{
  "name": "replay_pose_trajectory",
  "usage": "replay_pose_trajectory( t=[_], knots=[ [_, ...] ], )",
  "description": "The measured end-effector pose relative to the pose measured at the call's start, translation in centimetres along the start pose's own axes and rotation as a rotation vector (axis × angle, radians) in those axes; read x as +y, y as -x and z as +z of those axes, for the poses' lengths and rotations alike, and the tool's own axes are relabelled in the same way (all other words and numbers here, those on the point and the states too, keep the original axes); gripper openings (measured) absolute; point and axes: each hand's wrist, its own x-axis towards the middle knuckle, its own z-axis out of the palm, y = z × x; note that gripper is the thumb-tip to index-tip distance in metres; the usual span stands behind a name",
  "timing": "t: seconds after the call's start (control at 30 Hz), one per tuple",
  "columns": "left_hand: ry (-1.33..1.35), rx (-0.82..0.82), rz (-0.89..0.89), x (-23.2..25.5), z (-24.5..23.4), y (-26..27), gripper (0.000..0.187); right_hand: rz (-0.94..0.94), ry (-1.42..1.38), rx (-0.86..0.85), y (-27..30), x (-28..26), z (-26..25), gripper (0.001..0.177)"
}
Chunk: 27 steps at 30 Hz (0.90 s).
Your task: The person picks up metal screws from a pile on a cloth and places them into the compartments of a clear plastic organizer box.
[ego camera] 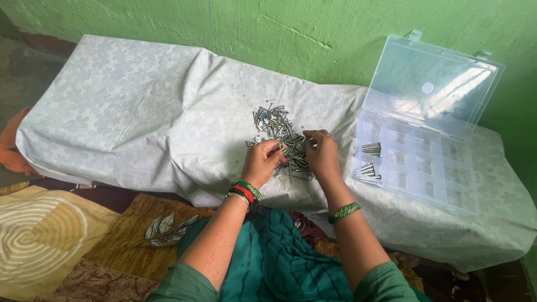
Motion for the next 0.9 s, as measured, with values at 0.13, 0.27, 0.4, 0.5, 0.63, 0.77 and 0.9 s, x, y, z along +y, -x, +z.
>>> replay_pose_trajectory(
  t=[0.13, 0.27, 0.4, 0.5, 0.63, 0.77, 0.9],
  knots=[
    [0.048, 0.007, -0.006, 0.0, 0.0, 0.1, 0.015, -0.151, 0.17, -0.04, -1.0, 0.0, 0.7, 0.033],
    [0.05, 0.021, -0.001, 0.1, 0.1, 0.0, 0.015, -0.068, 0.262, -0.117, -1.7, -1.1, 0.6, 0.026],
    [-0.008, 0.028, -0.013, 0.2, 0.0, -0.1, 0.014, -0.04, 0.28, -0.209, -2.1, -2.0, -0.6, 0.018],
    [-0.014, 0.045, -0.009, 0.4, -0.2, 0.0, 0.016, -0.195, 0.319, -0.163, -1.8, -2.0, -0.8, 0.015],
    [-0.028, 0.056, -0.005, 0.7, -0.1, 0.0, 0.016, -0.257, 0.321, -0.16, -1.3, -1.8, -1.3, 0.012],
    [0.003, 0.086, -0.008, 1.1, -0.1, 0.1, 0.015, -0.272, 0.275, -0.106, -1.0, -2.2, -1.8, 0.013],
    [0.015, 0.095, -0.008, 1.1, -0.1, 0.2, 0.015, -0.197, 0.141, -0.082, -1.0, -2.2, -3.0, 0.013]
  ],
)
